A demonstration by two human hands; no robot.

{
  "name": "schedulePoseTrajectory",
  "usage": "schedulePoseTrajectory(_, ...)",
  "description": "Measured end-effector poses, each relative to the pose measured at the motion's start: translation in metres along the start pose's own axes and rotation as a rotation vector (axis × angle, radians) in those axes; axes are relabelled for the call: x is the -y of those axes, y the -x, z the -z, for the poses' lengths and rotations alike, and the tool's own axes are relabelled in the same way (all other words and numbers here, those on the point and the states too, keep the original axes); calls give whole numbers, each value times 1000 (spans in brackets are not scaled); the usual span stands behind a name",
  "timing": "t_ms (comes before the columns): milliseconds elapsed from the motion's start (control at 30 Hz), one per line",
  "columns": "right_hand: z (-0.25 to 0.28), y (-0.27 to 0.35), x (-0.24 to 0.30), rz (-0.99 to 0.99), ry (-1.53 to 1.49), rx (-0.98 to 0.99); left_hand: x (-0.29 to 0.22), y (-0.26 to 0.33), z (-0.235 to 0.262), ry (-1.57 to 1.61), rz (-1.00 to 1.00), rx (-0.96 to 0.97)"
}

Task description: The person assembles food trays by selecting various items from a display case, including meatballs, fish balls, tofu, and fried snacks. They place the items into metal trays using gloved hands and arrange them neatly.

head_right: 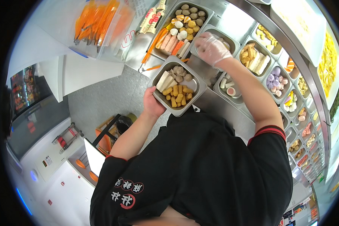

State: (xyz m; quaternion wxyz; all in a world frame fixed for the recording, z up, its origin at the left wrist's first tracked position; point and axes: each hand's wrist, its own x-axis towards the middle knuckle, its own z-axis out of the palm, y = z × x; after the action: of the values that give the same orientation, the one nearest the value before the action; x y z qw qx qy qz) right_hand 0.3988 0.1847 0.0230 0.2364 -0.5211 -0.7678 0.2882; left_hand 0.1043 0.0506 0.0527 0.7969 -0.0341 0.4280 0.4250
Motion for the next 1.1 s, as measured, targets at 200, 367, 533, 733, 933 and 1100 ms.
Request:
schedulePoseTrajectory(200, -1, 29, 113, 238, 254, 306, 5, -9, -13, -15, 46, -26)
schedulePoseTrajectory(367, -10, 33, 128, 238, 472, 303, 9, -13, -16, 33, 67, 38)
schedulePoseTrajectory(533, -17, 44, 109, 355, 202, 0, 9, -14, -14, 2, 29, 38)
schedulePoseTrajectory(733, 3, 35, 55, 107, 53, -241, 9, -12, -6, 52, 33, -11)
schedulePoseTrajectory(933, 32, -12, -44, -499, 373, 175, 7, -7, 3, 68, 20, -54)
schedulePoseTrajectory(1100, -15, -27, -64, -484, 603, 407, 4, -1, 2, 92, 38, -87)
